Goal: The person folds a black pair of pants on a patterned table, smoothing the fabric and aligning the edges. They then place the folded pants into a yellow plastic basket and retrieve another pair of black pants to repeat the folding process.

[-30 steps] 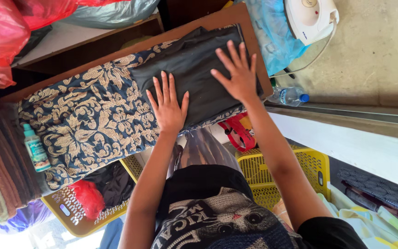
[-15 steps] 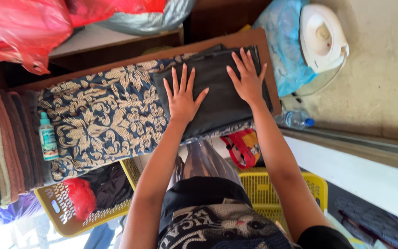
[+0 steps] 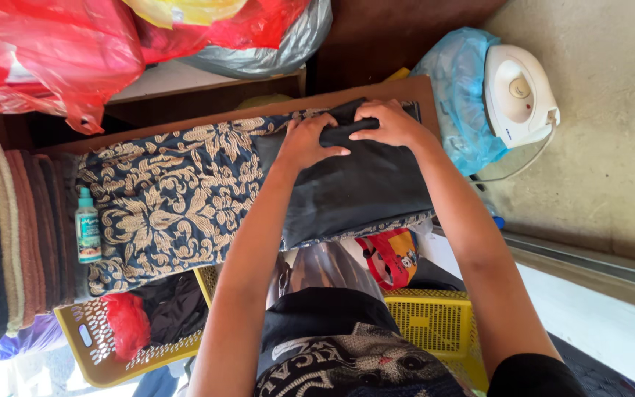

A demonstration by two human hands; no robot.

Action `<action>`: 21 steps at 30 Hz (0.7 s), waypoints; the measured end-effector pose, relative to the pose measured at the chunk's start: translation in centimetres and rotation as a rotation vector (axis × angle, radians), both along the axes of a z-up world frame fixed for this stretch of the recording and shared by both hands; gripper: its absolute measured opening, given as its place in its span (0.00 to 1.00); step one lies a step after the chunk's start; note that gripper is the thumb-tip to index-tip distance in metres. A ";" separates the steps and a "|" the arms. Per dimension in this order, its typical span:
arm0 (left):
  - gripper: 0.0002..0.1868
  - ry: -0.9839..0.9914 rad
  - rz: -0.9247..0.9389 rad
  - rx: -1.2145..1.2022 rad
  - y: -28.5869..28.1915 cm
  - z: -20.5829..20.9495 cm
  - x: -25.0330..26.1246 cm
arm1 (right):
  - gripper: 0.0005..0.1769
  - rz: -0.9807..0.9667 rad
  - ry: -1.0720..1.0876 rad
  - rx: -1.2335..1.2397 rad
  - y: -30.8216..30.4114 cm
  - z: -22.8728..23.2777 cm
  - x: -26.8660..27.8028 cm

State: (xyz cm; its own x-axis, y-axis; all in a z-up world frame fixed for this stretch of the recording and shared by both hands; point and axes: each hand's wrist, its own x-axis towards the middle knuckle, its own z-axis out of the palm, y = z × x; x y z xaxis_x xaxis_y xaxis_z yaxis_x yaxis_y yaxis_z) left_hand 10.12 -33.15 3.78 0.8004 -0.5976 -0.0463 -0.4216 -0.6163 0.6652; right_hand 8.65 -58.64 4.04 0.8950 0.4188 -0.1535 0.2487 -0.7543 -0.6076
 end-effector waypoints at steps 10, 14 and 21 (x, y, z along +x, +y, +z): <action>0.25 -0.079 -0.014 0.009 -0.6 -0.7 0.5 | 0.21 0.091 -0.024 0.132 -0.3 -2.3 -0.1; 0.31 -0.066 0.024 0.112 0.1 -1.8 1.0 | 0.28 0.060 -0.172 -0.067 -1.0 -2.6 0.1; 0.36 -0.430 0.134 0.285 1.7 -4.4 1.3 | 0.37 -0.239 -0.400 -0.315 -1.1 -1.2 -0.7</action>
